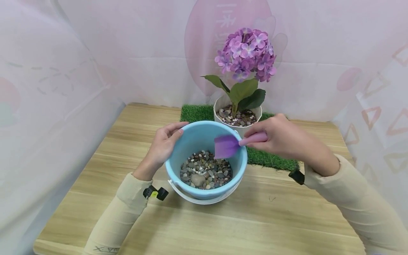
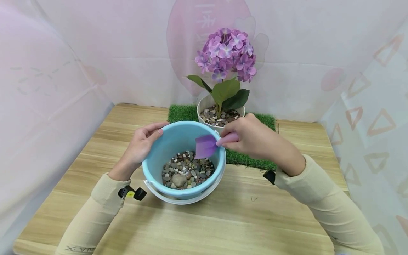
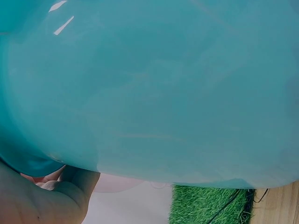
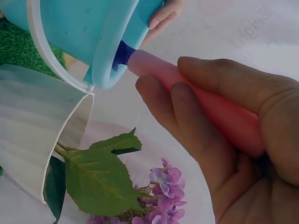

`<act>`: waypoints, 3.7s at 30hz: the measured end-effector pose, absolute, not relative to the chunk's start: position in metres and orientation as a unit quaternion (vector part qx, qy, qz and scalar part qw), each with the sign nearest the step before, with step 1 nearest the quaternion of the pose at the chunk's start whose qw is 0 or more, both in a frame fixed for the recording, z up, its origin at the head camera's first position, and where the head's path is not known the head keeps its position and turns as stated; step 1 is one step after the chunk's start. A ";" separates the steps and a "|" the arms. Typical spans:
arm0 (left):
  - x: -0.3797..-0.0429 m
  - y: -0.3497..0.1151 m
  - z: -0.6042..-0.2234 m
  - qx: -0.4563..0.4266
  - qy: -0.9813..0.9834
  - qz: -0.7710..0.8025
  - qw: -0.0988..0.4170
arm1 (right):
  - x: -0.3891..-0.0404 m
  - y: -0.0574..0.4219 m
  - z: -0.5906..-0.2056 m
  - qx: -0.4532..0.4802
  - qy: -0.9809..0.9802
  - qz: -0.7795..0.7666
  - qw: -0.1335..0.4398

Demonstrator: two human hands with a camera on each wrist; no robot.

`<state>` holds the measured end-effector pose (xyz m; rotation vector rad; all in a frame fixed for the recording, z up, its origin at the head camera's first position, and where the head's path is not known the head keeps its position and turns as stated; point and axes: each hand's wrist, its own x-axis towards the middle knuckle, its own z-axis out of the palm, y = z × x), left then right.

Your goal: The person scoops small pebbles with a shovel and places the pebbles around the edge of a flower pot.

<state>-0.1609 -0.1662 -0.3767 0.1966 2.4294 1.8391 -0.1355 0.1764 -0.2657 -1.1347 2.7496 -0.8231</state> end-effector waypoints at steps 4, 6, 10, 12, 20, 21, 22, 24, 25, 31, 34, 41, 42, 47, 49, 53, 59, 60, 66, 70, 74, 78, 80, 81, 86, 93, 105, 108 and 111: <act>-0.162 -0.167 -0.378 0.066 0.794 0.603 0.041 | -0.139 0.171 -0.268 -0.400 0.878 -0.261 0.032; -0.162 -0.167 -0.378 0.066 0.794 0.603 0.040 | -0.141 0.168 -0.269 -0.419 0.871 -0.253 0.029; -0.162 -0.167 -0.377 0.064 0.794 0.603 0.041 | -0.143 0.161 -0.272 -0.440 0.863 -0.245 0.039; -0.162 -0.168 -0.377 0.064 0.794 0.603 0.040 | -0.144 0.157 -0.273 -0.441 0.861 -0.247 0.052; -0.162 -0.167 -0.378 0.065 0.792 0.605 0.040 | -0.144 0.140 -0.278 -0.441 0.865 -0.230 0.064; -0.162 -0.167 -0.378 0.066 0.792 0.606 0.040 | -0.144 0.138 -0.278 -0.441 0.866 -0.225 0.063; -0.162 -0.167 -0.378 0.066 0.791 0.607 0.039 | -0.144 0.136 -0.278 -0.441 0.868 -0.219 0.063; -0.162 -0.167 -0.378 0.068 0.791 0.606 0.039 | -0.145 0.132 -0.277 -0.440 0.873 -0.202 0.061; -0.162 -0.168 -0.378 0.069 0.792 0.606 0.039 | -0.145 0.131 -0.277 -0.439 0.875 -0.194 0.061; -0.162 -0.170 -0.377 0.065 0.792 0.605 0.038 | -0.149 0.119 -0.274 -0.446 0.876 -0.168 0.075; -0.162 -0.170 -0.376 0.066 0.792 0.606 0.038 | -0.151 0.116 -0.275 -0.448 0.874 -0.166 0.086; -0.163 -0.171 -0.375 0.070 0.790 0.607 0.039 | -0.156 0.111 -0.282 -0.452 0.874 -0.157 0.088; -0.162 -0.171 -0.375 0.070 0.790 0.607 0.039 | -0.157 0.110 -0.284 -0.453 0.873 -0.158 0.089; -0.160 -0.172 -0.376 0.062 0.786 0.614 0.046 | -0.164 0.104 -0.302 -0.481 0.857 -0.162 0.086; -0.159 -0.171 -0.376 0.060 0.784 0.616 0.050 | -0.166 0.103 -0.309 -0.489 0.851 -0.171 0.082; -0.159 -0.168 -0.377 0.062 0.786 0.613 0.048 | -0.169 0.102 -0.324 -0.481 0.846 -0.212 0.086; -0.161 -0.168 -0.378 0.067 0.793 0.604 0.040 | -0.168 0.095 -0.336 -0.458 0.849 -0.249 0.086; -0.161 -0.168 -0.378 0.068 0.794 0.603 0.040 | -0.167 0.093 -0.336 -0.458 0.849 -0.250 0.084; -0.159 -0.166 -0.379 0.071 0.792 0.605 0.036 | -0.164 0.086 -0.339 -0.439 0.857 -0.258 0.080; -0.158 -0.166 -0.379 0.067 0.793 0.604 0.033 | -0.162 0.086 -0.341 -0.426 0.853 -0.288 0.089; -0.158 -0.164 -0.378 0.066 0.792 0.607 0.033 | -0.161 0.086 -0.342 -0.421 0.843 -0.324 0.086; -0.159 -0.163 -0.378 0.069 0.786 0.613 0.038 | -0.159 0.086 -0.343 -0.415 0.842 -0.336 0.077; -0.158 -0.163 -0.378 0.069 0.787 0.612 0.039 | -0.157 0.086 -0.344 -0.404 0.842 -0.347 0.081; -0.158 -0.164 -0.378 0.069 0.787 0.612 0.038 | -0.156 0.086 -0.344 -0.398 0.842 -0.355 0.082; -0.159 -0.165 -0.377 0.074 0.787 0.612 0.031 | -0.149 0.091 -0.341 -0.368 0.833 -0.406 0.079; -0.159 -0.166 -0.379 0.066 0.788 0.611 0.032 | -0.141 0.100 -0.343 -0.352 0.817 -0.452 0.065; -0.159 -0.166 -0.377 0.063 0.792 0.606 0.033 | -0.134 0.114 -0.344 -0.342 0.800 -0.492 0.022; -0.159 -0.166 -0.377 0.063 0.792 0.607 0.034 | -0.133 0.116 -0.344 -0.325 0.800 -0.503 0.034; -0.159 -0.166 -0.378 0.063 0.791 0.607 0.033 | -0.132 0.117 -0.343 -0.306 0.801 -0.512 0.046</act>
